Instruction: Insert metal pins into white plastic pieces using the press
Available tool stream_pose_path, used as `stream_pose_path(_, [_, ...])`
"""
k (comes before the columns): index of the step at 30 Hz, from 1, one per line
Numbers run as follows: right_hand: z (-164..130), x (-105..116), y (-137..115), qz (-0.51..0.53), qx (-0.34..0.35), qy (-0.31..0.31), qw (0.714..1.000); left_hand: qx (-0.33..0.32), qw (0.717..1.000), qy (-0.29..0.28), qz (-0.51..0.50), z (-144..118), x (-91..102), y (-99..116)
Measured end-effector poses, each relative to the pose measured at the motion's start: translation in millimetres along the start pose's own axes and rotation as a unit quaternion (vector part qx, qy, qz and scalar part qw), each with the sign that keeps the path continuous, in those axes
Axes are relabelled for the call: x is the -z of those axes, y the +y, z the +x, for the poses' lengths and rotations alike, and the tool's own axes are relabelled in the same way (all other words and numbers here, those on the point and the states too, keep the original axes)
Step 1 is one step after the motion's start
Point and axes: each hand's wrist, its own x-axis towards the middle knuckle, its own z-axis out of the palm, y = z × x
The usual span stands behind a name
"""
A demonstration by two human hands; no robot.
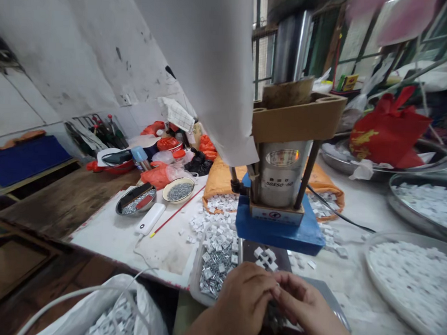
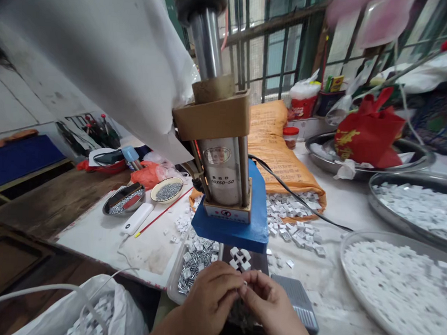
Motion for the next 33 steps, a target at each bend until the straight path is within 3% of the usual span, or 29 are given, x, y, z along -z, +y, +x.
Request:
stream_pose_path(3, [6.1, 10.0, -3.9, -0.047, 0.050, 0.033, 0.997, 0.022, 0.997, 0.066, -0.032, 10.3, 3.1, -7.2])
stream_pose_path(6, [16.5, 23.1, -0.3, -0.159, 0.143, 0.117, 0.970, 0.091, 0.981, 0.168, -0.043, 21.3, 0.0, -20.4])
stream_pose_path(10, [24.4, 29.5, 7.5, -0.309, 0.205, 0.160, 0.915, 0.112, 0.983, 0.140, -0.033, 26.6, -10.2, -35.9])
stream_pose_path(15, [29.3, 19.6, 10.6, -0.387, 0.303, 0.155, 0.857, 0.120, 0.984, 0.131, -0.009, 24.3, -13.0, -38.3])
stream_pose_path(19, [39.8, 11.2, 18.3, -0.433, 0.287, 0.123, 0.845, 0.157, 0.975, 0.149, -0.041, 24.7, -14.5, -36.6])
stream_pose_path(23, [46.3, 9.8, 30.4, -0.450, 0.287, 0.133, 0.835, 0.203, 0.960, 0.171, -0.089, 26.4, -18.8, -35.0])
stream_pose_path(33, [45.4, 10.9, 35.6, -0.466, 0.298, 0.146, 0.820, 0.187, 0.959, 0.186, -0.102, 25.0, -23.1, -35.4])
